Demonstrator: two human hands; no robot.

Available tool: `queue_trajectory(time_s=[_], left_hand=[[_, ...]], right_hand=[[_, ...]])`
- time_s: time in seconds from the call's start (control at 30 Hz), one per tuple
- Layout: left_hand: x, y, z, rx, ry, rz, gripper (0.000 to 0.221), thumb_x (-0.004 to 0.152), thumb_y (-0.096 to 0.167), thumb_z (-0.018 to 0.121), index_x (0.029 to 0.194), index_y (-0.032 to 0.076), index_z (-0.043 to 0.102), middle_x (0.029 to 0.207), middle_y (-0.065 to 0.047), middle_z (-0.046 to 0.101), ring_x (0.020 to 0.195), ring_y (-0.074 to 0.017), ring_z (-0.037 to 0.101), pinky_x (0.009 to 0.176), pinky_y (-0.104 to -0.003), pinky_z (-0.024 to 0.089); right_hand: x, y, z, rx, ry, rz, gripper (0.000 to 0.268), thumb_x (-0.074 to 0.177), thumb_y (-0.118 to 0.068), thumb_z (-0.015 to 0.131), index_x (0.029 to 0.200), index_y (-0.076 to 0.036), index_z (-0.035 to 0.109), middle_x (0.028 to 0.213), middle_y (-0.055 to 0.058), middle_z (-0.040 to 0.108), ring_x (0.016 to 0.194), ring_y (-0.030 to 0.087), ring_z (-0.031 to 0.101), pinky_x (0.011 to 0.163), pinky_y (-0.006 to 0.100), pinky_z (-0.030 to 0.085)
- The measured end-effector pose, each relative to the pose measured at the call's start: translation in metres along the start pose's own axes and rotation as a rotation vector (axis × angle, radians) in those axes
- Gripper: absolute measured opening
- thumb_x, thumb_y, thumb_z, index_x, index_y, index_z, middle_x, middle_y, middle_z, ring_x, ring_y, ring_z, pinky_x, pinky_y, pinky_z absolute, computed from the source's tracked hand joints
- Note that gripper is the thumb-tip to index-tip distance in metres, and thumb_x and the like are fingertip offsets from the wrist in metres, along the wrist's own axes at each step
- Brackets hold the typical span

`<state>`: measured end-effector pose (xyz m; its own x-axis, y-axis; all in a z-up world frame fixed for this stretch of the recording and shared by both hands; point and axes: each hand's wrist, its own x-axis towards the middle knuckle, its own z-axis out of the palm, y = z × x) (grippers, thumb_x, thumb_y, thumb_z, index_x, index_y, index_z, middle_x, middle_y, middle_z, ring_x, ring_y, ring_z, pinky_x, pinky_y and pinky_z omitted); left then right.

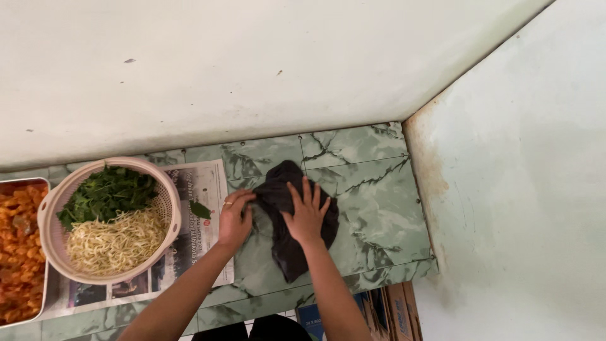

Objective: The person wipes a glass display counter and a marble countertop with a dark cloth. They then move metal trays of cooked food onto the display counter and scoop cooked rice from a rice cooker into a white bucket using a plastic scoop.

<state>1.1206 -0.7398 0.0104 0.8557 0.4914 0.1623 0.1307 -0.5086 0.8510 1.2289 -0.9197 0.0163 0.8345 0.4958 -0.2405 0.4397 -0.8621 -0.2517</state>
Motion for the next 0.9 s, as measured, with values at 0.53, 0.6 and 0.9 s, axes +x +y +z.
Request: queue_trajectory(time_s=[0.53,0.6,0.9], left_hand=[[0.014,-0.032,0.036,0.463,-0.329,0.071,0.063,0.097,0.028,0.052,0.156,0.011,0.038,0.166,-0.006,0.029,0.154,-0.0270,0.023,0.124,-0.054,0.016],[0.014,-0.031,0.036,0.461,-0.329,0.080,0.063,0.097,0.028,0.052,0.155,0.010,0.038,0.166,-0.007,0.030,0.154,-0.0272,0.023,0.124,-0.054,0.016],[0.017,-0.031,0.036,0.484,-0.370,0.077,0.061,0.097,0.027,0.049,0.154,0.007,0.040,0.167,-0.008,0.027,0.155,-0.0272,0.019,0.124,-0.056,0.013]], right_hand=[[0.080,0.158,-0.044,-0.230,0.478,0.355,0.089,0.093,-0.050,0.065,0.167,-0.017,0.028,0.172,0.020,0.011,0.155,0.050,0.007,0.110,0.082,0.005],[0.089,0.162,-0.043,-0.181,0.482,0.168,0.073,0.101,-0.049,0.059,0.165,-0.021,0.036,0.174,0.016,0.015,0.158,0.047,0.011,0.115,0.079,0.008],[0.165,0.177,-0.044,-0.198,0.289,0.259,0.052,0.103,-0.037,0.052,0.154,-0.024,0.050,0.168,0.009,0.026,0.151,0.042,0.022,0.108,0.083,0.012]])
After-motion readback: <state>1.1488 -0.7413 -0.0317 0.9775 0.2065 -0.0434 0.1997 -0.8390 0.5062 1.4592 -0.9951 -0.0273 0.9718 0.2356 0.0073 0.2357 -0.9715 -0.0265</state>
